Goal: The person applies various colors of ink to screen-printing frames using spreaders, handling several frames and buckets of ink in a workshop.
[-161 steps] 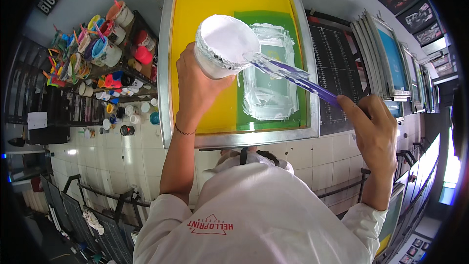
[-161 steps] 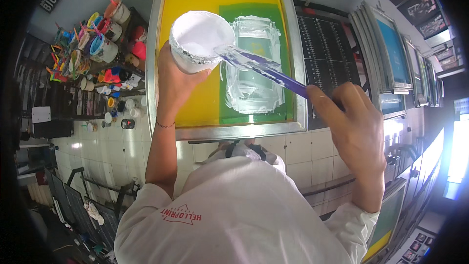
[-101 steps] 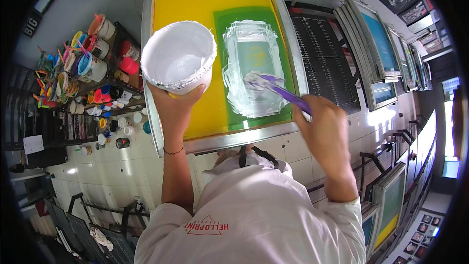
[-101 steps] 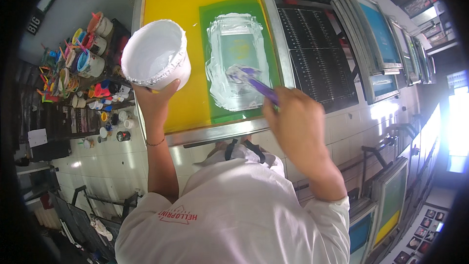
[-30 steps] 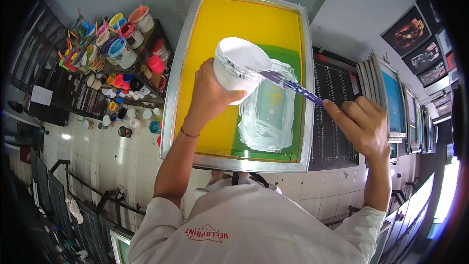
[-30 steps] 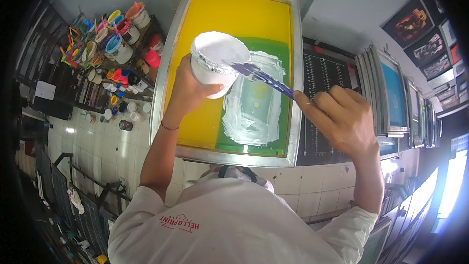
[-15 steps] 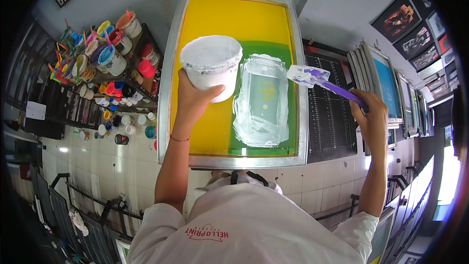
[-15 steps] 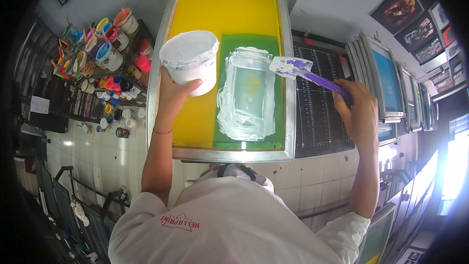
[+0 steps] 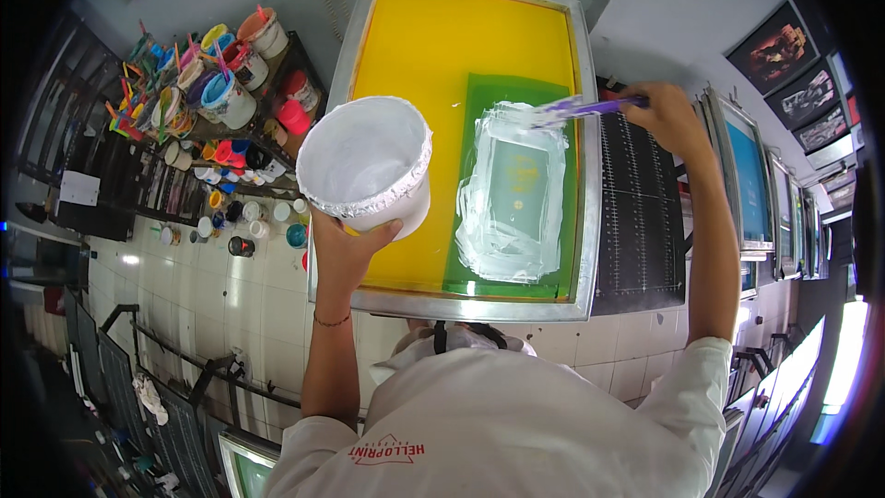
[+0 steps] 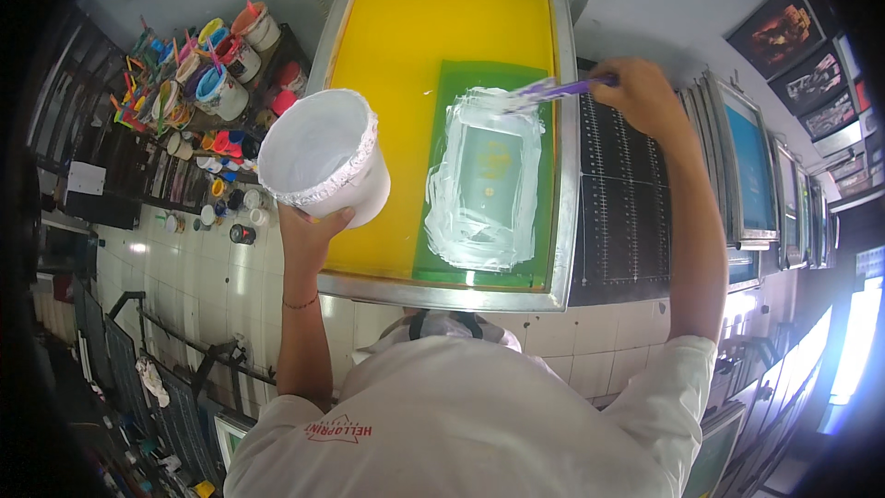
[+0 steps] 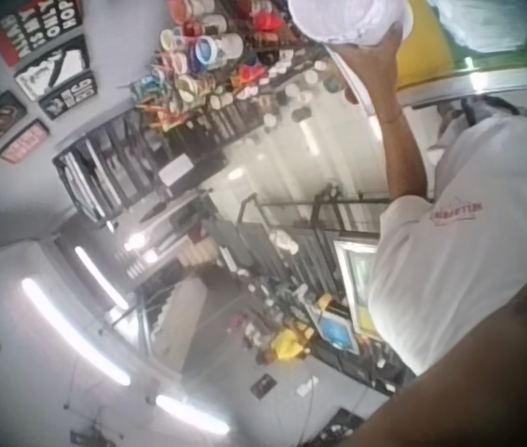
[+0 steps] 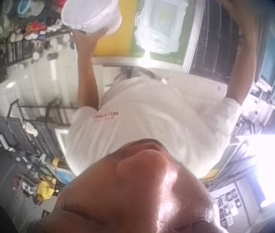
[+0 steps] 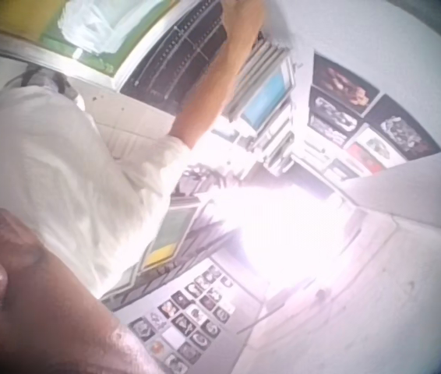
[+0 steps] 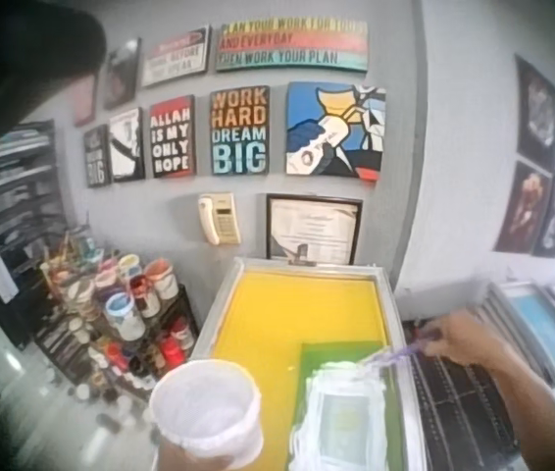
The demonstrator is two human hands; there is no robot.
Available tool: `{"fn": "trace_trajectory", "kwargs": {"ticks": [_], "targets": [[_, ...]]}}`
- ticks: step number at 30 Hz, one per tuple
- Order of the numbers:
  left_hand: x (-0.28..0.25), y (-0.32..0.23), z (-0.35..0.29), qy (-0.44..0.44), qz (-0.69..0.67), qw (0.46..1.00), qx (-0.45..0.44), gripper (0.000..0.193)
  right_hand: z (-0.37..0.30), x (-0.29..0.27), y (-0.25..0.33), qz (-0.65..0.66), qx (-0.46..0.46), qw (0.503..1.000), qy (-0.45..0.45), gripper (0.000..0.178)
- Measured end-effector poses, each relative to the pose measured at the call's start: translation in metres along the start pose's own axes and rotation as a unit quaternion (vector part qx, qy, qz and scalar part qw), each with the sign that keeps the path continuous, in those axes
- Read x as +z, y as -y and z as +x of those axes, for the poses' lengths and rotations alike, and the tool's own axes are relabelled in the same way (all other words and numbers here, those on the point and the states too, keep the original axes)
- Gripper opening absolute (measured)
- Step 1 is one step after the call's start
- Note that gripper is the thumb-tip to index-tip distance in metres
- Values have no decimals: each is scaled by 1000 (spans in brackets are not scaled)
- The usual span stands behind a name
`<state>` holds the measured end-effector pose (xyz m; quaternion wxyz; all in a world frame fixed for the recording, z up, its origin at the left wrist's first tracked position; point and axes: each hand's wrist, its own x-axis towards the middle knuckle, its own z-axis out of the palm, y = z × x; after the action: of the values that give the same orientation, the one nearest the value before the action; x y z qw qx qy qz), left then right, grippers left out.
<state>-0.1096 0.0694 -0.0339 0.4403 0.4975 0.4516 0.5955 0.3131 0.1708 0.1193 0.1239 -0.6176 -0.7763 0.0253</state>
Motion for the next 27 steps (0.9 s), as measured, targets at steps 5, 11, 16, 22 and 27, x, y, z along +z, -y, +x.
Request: {"fn": "trace_trajectory", "kwargs": {"ticks": [5,11,16,22,27], "targets": [[0,-6,-6,-9,-9,1000,-1,99,8,8,26,47,-10,999,0,33],[-11,-6,-17,-38,-18,999,-30,98,-7,-33,-19,-31,86,995,27,33],[-9,-5,-20,-19,-5,999,-28,99,21,4,-17,-20,-25,999,-13,37],[-12,-5,-21,-33,7,999,-23,100,38,17,6,61,-46,997,-7,40],[-13,-5,-20,-49,-5,999,-20,101,28,-3,0,22,-53,998,26,36]]}}
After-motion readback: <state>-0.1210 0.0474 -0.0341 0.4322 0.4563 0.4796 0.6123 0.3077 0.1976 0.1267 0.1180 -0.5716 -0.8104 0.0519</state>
